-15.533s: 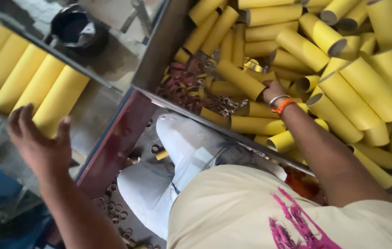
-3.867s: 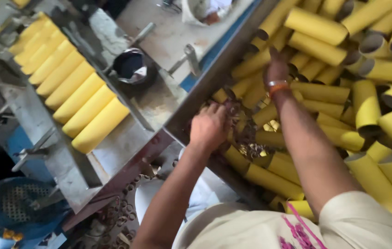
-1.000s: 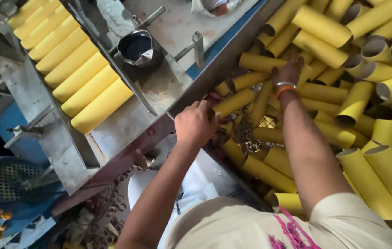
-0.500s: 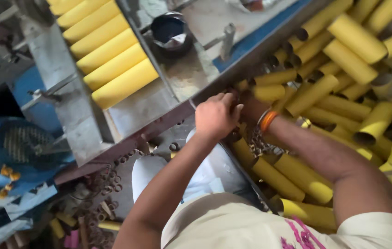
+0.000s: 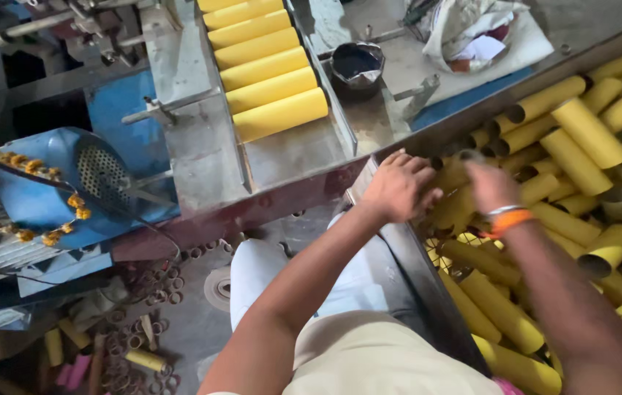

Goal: The person repeatedly picks yellow cylindrical objects from a pile and places them into a metal tray. The person handles the cylinders by hand, moving them from a disorganized pile to an organized tray.

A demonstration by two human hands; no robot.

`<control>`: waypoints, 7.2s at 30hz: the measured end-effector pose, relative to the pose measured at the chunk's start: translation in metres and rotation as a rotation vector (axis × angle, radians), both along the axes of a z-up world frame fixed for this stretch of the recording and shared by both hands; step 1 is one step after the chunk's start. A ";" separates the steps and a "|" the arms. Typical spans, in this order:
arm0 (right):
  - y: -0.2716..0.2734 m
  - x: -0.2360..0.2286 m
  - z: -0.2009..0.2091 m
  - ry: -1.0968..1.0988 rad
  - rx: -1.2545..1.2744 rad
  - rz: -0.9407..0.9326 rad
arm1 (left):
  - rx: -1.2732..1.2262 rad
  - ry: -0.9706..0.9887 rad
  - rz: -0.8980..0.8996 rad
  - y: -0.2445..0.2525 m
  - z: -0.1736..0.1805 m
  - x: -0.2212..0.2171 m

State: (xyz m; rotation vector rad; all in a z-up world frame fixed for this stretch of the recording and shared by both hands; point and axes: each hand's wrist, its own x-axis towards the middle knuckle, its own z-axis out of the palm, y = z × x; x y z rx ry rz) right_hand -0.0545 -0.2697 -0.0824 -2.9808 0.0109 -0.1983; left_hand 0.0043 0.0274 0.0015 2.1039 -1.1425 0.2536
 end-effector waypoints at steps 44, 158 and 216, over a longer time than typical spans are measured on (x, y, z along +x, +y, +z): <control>0.006 -0.095 -0.067 0.007 0.507 -0.259 | 0.065 0.112 -0.037 0.017 0.040 0.000; -0.022 0.005 -0.126 0.414 0.544 -0.678 | 0.257 0.260 -0.031 -0.020 0.022 -0.018; 0.193 0.002 0.186 -0.100 1.537 0.387 | -0.132 0.175 0.287 0.130 0.045 0.101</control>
